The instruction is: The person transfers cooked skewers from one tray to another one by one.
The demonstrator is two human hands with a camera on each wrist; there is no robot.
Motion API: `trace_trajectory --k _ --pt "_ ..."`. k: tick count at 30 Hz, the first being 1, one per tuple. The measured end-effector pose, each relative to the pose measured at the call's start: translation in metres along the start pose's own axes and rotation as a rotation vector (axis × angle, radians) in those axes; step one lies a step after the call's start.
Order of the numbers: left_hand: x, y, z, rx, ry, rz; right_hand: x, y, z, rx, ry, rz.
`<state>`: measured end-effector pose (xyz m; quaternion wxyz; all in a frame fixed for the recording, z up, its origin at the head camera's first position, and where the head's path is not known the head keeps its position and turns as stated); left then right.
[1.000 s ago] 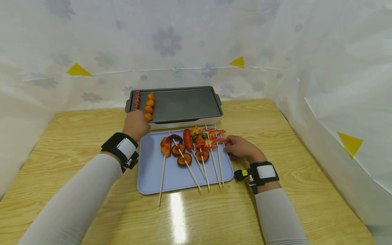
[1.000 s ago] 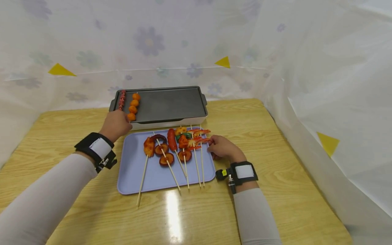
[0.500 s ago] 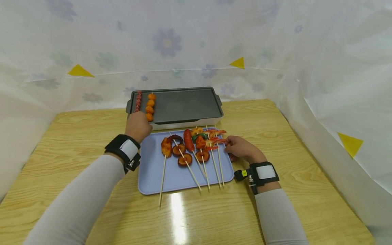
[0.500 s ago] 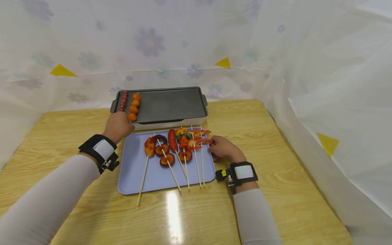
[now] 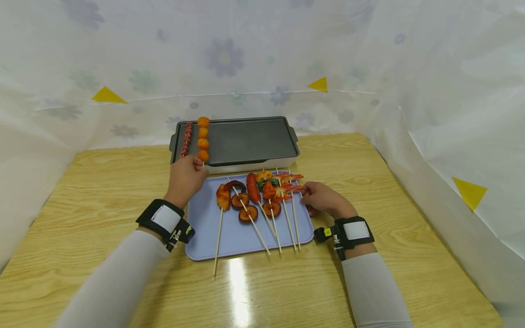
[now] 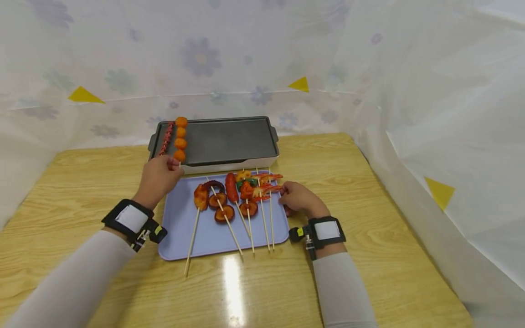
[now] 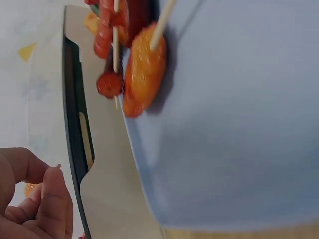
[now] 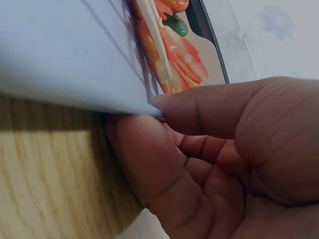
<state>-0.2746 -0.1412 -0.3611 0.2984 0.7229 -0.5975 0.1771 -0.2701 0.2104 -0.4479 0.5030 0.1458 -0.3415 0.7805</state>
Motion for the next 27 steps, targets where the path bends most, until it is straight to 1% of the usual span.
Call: trace_trajectory --k 6,9,12,19,27 --pt "-0.004 -0.017 0.002 0.040 -0.159 -0.048 0.001 -0.001 0.001 -0.010 -0.004 -0.002" --pt "-0.005 -0.024 0.002 0.041 -0.220 -0.061 0.001 -0.001 0.001 -0.015 -0.003 -0.007" --pt "-0.005 -0.029 0.002 0.028 -0.254 -0.066 0.000 -0.001 0.001 -0.016 -0.002 -0.010" --pt "-0.002 -0.040 0.003 0.028 -0.266 -0.101 0.000 0.001 -0.001 -0.018 0.002 -0.016" --pt "0.001 -0.044 0.004 0.008 -0.243 -0.133 0.000 0.000 0.001 -0.026 -0.006 -0.016"
Point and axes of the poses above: each hand's wrist, its own y-axis towards the middle knuckle, its own x-axis out of the back of the hand, z = x × y, the point moved 7 cm from there along y, towards the middle knuckle, and after that the axes turned 7 degrees about -y, right-handed, at the moved point
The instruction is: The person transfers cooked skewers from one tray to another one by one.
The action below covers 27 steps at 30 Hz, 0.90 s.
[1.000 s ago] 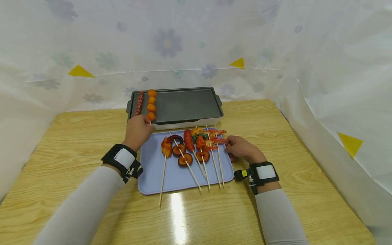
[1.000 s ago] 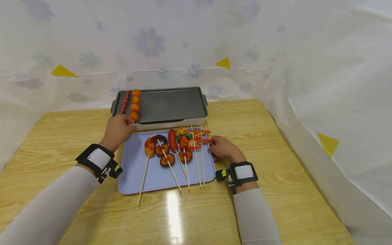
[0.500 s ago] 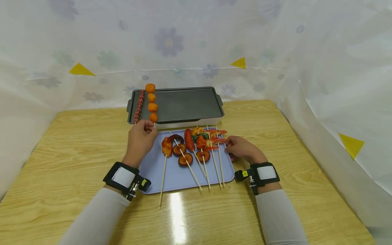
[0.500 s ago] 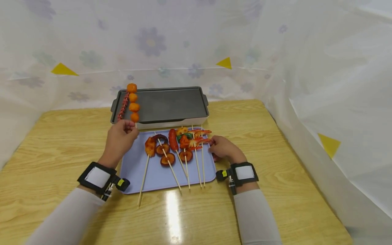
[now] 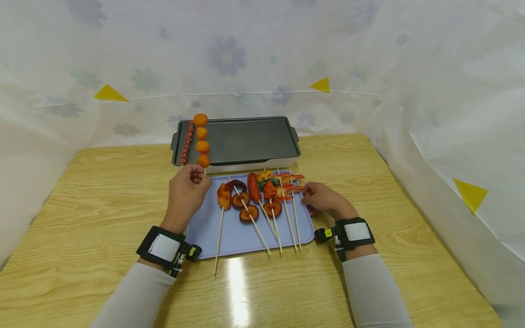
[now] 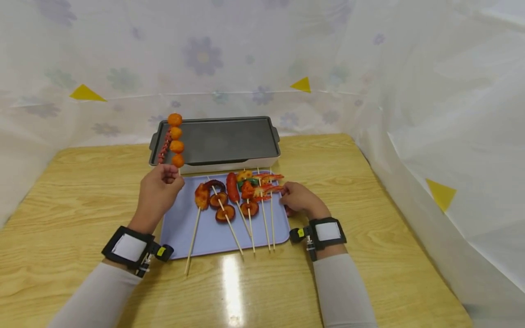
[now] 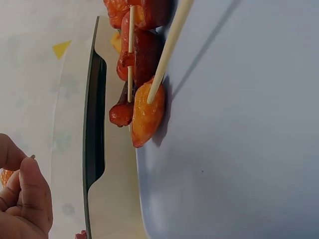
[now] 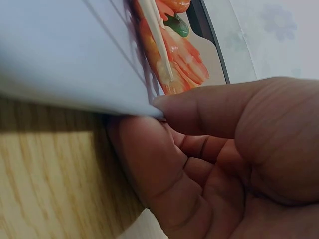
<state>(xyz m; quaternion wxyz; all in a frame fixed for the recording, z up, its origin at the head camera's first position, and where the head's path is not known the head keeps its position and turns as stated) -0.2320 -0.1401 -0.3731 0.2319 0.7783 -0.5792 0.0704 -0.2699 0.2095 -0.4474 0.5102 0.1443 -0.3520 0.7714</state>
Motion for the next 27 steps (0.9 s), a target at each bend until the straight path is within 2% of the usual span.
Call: trace_trajectory --k 6,16,22,27 --pt "0.000 -0.010 -0.001 -0.030 0.009 0.003 0.000 0.000 -0.001 -0.002 0.002 0.002" --pt "0.007 -0.034 -0.006 -0.031 0.048 0.078 0.001 0.000 0.000 0.004 -0.012 0.008" --pt "0.009 -0.046 -0.013 -0.003 0.071 0.136 0.003 0.001 -0.002 0.007 -0.035 0.007" --pt "0.010 -0.057 -0.017 0.056 0.104 0.188 0.002 0.000 -0.002 0.000 -0.046 0.014"
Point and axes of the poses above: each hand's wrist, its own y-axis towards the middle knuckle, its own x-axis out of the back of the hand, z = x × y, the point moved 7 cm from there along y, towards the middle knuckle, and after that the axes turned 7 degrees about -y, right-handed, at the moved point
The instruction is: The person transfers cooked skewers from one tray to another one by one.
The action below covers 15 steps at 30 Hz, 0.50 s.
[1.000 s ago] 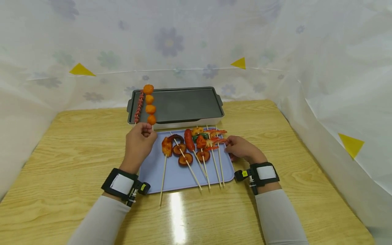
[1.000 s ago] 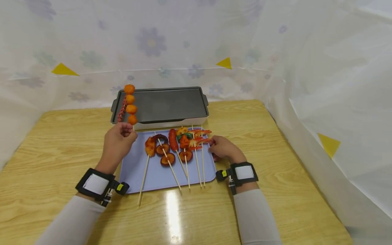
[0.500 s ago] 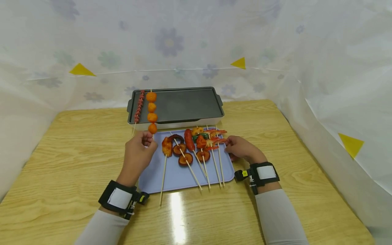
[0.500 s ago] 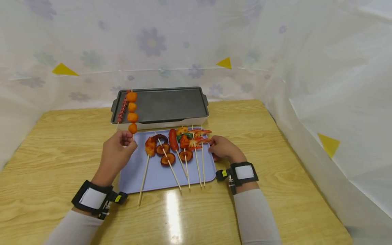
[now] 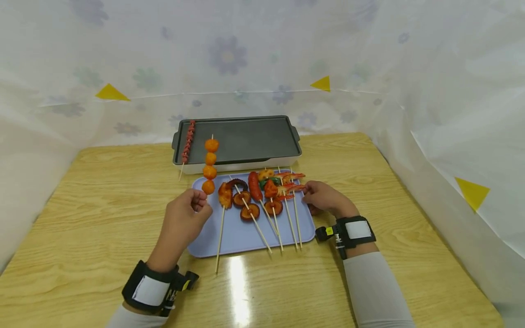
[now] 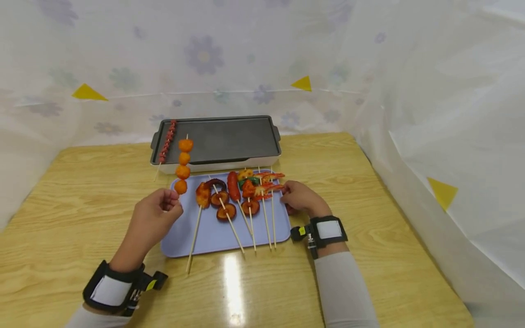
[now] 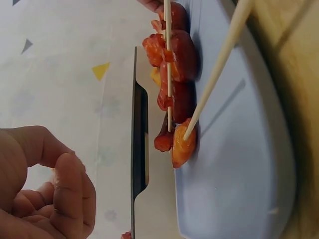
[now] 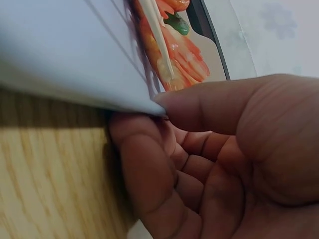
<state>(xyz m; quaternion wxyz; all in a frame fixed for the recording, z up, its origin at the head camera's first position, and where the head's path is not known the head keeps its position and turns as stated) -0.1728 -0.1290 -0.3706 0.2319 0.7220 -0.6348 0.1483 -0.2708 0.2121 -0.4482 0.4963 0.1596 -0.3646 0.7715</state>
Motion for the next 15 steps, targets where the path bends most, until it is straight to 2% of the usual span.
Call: trace_trajectory --k 9,15 --pt "-0.002 -0.019 0.012 0.107 0.054 0.107 -0.001 -0.002 0.000 -0.007 0.018 0.011" --pt "-0.004 -0.025 0.025 0.147 0.076 0.137 -0.001 -0.001 -0.001 -0.006 0.026 0.015"
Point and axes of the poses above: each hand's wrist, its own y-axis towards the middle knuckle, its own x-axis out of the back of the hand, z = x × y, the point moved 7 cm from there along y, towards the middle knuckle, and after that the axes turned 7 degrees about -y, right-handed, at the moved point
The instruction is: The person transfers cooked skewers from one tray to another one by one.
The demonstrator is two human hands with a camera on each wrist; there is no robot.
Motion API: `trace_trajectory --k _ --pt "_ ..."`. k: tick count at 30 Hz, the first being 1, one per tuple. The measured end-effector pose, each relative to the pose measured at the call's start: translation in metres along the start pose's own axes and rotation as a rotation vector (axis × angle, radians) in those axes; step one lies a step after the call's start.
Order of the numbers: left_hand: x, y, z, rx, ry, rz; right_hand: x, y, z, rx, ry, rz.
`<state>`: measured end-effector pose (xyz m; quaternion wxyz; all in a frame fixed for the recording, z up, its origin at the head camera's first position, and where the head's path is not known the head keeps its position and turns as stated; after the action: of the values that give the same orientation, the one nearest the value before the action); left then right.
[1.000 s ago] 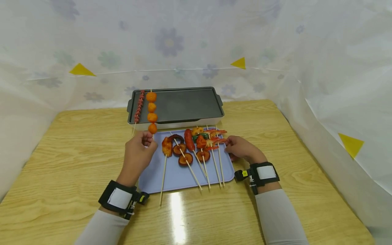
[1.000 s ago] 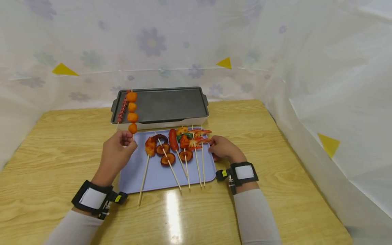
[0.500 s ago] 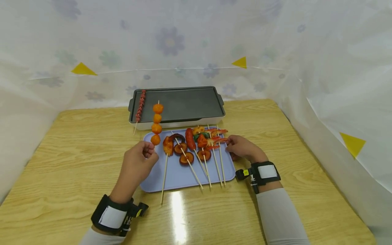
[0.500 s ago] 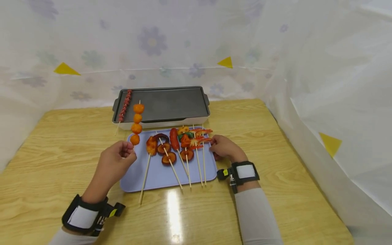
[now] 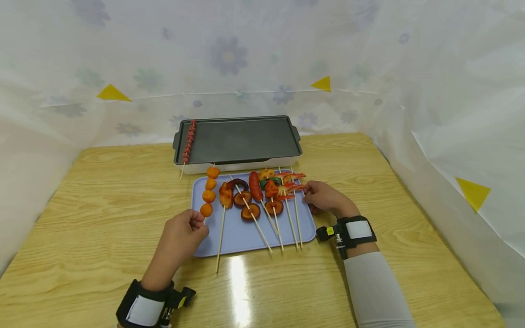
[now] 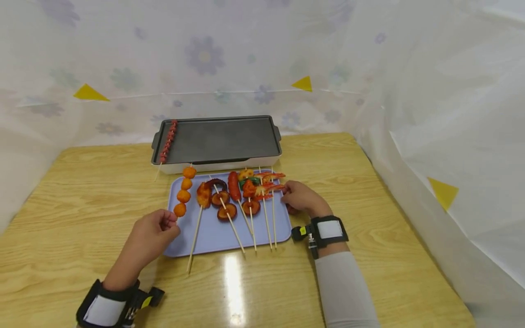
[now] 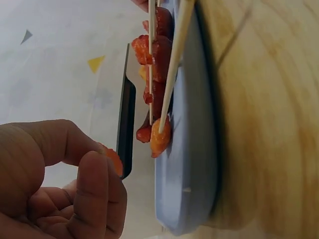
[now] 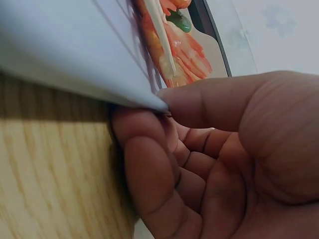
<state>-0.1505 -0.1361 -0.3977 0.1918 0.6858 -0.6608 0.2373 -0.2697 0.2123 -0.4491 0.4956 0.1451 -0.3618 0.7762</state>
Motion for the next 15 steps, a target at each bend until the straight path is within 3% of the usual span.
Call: trace_trajectory --k 15 --pt "-0.017 0.002 0.011 0.050 0.045 0.049 0.000 0.000 0.000 0.000 -0.005 -0.008"
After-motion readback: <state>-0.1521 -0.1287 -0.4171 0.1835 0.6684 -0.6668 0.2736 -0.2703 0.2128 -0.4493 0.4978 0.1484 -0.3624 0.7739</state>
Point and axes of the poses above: each hand's wrist, its own y-axis towards the middle knuckle, its own x-axis out of the back of the hand, z = x × y, the point moved 7 cm from there along y, towards the middle knuckle, and after that the axes turned 7 degrees about -y, right-handed, at the moved point
